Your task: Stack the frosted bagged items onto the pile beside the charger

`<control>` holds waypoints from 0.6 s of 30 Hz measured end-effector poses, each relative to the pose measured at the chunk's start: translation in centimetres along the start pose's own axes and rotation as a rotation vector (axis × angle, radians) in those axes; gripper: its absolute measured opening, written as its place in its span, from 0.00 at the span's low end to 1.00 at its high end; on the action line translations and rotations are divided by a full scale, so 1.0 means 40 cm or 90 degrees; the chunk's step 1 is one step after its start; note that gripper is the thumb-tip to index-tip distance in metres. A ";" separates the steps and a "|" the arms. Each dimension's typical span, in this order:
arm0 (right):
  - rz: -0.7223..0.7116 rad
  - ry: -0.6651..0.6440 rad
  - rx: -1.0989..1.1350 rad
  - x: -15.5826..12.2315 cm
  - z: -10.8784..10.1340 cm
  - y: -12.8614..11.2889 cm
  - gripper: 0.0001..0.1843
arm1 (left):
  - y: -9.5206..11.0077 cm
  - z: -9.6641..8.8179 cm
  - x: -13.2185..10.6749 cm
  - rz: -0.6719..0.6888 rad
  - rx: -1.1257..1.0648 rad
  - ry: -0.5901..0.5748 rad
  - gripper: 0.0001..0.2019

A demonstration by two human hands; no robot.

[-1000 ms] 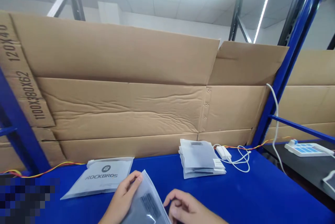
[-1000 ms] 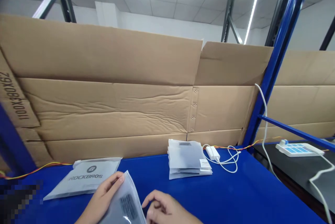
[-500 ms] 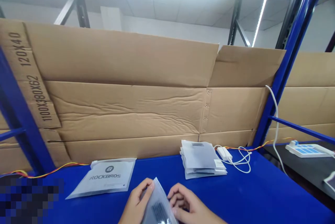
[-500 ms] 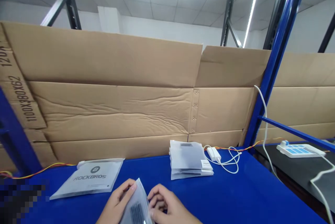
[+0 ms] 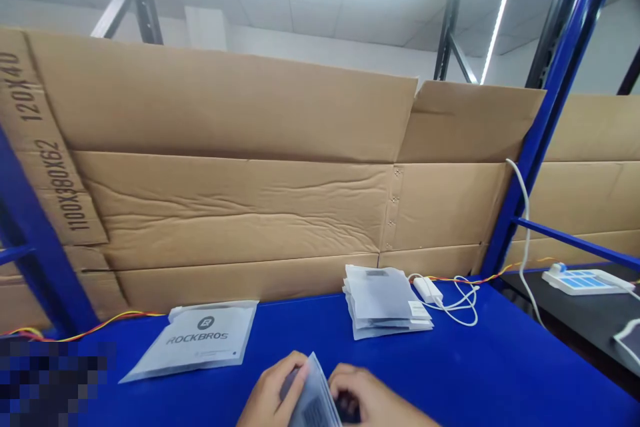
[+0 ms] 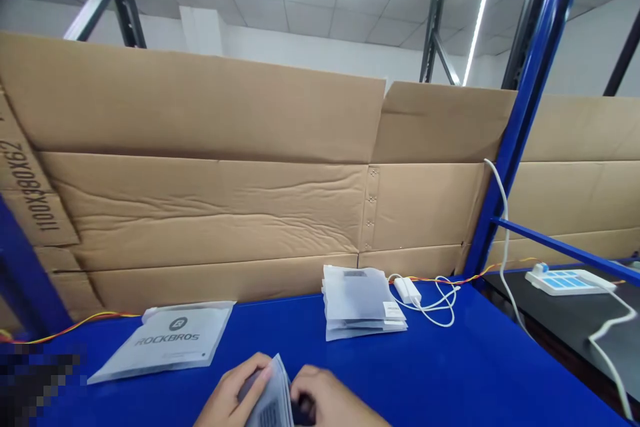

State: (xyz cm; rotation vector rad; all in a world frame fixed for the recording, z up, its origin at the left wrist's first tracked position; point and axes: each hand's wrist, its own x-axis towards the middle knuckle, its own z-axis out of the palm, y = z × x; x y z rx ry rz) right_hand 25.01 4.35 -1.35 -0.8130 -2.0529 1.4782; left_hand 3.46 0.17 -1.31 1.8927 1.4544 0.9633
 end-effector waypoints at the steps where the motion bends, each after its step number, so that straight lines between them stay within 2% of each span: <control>1: 0.018 0.040 -0.019 -0.003 -0.013 0.001 0.11 | 0.001 -0.003 -0.001 -0.006 0.020 -0.020 0.19; 4: 0.035 0.120 -0.092 -0.012 -0.070 -0.011 0.09 | -0.001 -0.025 -0.002 -0.024 0.082 -0.062 0.18; 7: -0.024 0.142 -0.102 -0.023 -0.134 -0.033 0.08 | -0.023 -0.060 0.004 -0.026 0.127 -0.056 0.17; 9: -0.071 0.204 -0.090 -0.032 -0.174 -0.041 0.07 | -0.055 -0.090 0.014 -0.038 0.150 0.006 0.15; 12: -0.126 0.365 -0.040 -0.040 -0.223 -0.036 0.06 | -0.098 -0.138 0.026 -0.022 0.217 0.156 0.15; 14: -0.137 0.423 0.001 -0.041 -0.243 -0.028 0.10 | -0.101 -0.165 0.026 0.042 0.286 0.175 0.19; 15: -0.135 0.431 0.021 -0.040 -0.248 -0.025 0.11 | -0.093 -0.174 0.021 0.076 0.310 0.136 0.20; 16: -0.128 0.430 0.041 -0.038 -0.249 -0.022 0.12 | -0.080 -0.180 0.015 0.105 0.319 0.060 0.20; 18: -0.107 0.410 0.086 -0.032 -0.244 -0.023 0.13 | -0.053 -0.179 0.002 0.132 0.304 -0.135 0.24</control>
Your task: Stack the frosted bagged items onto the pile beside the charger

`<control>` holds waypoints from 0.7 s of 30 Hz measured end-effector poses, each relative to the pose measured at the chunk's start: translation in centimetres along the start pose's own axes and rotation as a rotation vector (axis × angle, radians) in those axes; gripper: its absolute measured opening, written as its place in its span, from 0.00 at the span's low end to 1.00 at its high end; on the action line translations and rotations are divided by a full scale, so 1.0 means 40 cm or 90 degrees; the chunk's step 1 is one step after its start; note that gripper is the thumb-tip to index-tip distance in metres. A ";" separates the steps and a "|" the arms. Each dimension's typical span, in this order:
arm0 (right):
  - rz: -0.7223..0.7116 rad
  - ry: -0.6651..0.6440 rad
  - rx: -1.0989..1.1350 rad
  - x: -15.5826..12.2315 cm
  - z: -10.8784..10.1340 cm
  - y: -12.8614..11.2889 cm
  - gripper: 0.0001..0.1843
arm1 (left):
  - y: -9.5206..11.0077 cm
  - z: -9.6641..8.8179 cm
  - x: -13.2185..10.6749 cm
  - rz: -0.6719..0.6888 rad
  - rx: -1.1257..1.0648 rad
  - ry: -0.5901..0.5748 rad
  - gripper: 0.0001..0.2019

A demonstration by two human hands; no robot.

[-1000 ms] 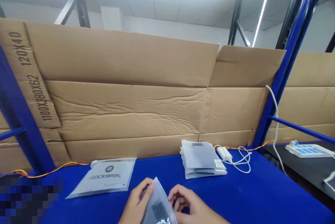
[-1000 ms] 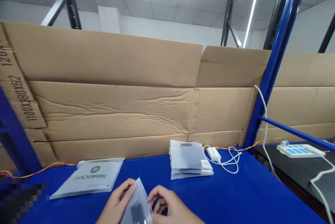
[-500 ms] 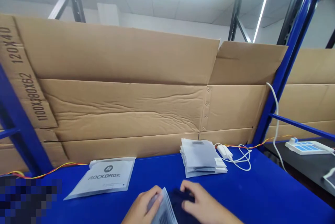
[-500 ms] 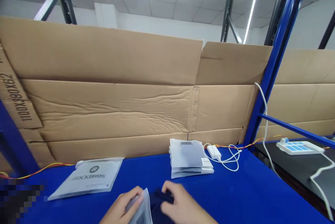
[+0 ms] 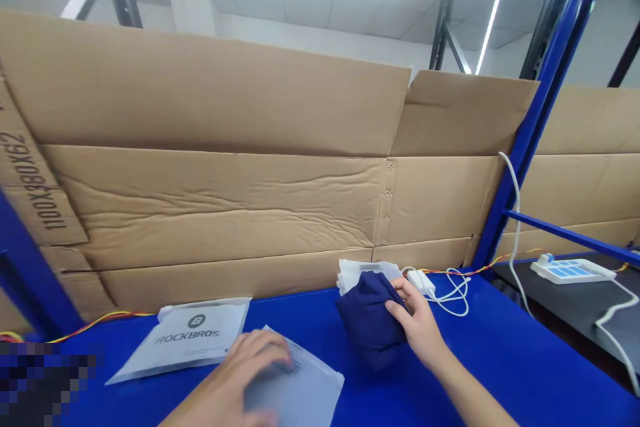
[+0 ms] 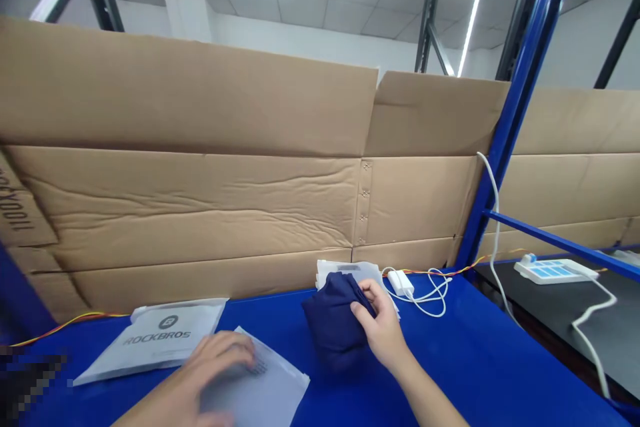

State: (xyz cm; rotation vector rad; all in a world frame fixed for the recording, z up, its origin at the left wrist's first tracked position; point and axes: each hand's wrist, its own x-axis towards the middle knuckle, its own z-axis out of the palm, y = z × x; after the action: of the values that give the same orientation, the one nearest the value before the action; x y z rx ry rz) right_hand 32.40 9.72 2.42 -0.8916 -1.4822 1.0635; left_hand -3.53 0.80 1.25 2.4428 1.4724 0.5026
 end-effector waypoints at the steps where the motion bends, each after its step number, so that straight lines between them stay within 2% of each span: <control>1: 0.020 -0.018 0.018 -0.002 0.007 -0.002 0.13 | 0.013 0.002 -0.002 0.019 -0.016 -0.078 0.28; 2: 0.041 -0.044 0.034 -0.005 0.015 -0.004 0.13 | 0.022 0.010 -0.003 0.026 -0.023 -0.135 0.34; 3: 0.060 -0.080 0.043 -0.009 0.023 -0.008 0.12 | 0.028 0.023 -0.001 0.021 -0.013 -0.161 0.38; 4: 0.074 -0.119 0.043 -0.015 0.031 -0.013 0.11 | 0.029 0.038 0.003 0.004 0.012 -0.144 0.40; 6: 0.083 -0.200 0.006 -0.027 0.045 -0.021 0.07 | 0.023 0.070 0.013 -0.035 0.084 -0.031 0.36; 8: 0.072 -0.261 -0.073 -0.040 0.055 -0.028 0.07 | 0.018 0.088 0.023 -0.044 0.144 0.094 0.24; 9: 0.067 -0.283 -0.117 -0.046 0.059 -0.029 0.08 | 0.019 0.090 0.026 -0.039 0.156 0.131 0.17; 10: 0.067 -0.304 -0.158 -0.051 0.062 -0.030 0.10 | 0.023 0.087 0.028 -0.029 0.153 0.136 0.12; 11: 0.072 -0.326 -0.193 -0.055 0.064 -0.028 0.10 | 0.029 0.081 0.029 -0.018 0.140 0.117 0.09; 15: 0.122 -0.426 -0.271 -0.064 0.063 -0.009 0.10 | 0.046 0.054 0.024 -0.009 0.087 0.024 0.10; 17: 0.144 -0.458 -0.285 -0.067 0.062 0.004 0.10 | 0.042 0.051 0.020 -0.018 0.067 0.021 0.08; 21: 0.222 -0.496 -0.200 -0.082 0.084 0.024 0.11 | 0.028 0.051 0.015 -0.020 0.049 0.025 0.12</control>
State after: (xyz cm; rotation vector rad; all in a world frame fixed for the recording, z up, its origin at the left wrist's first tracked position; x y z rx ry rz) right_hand 29.61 6.43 0.27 -1.0357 -2.2360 1.5734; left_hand -1.53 0.76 -0.09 2.4764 1.5715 0.4990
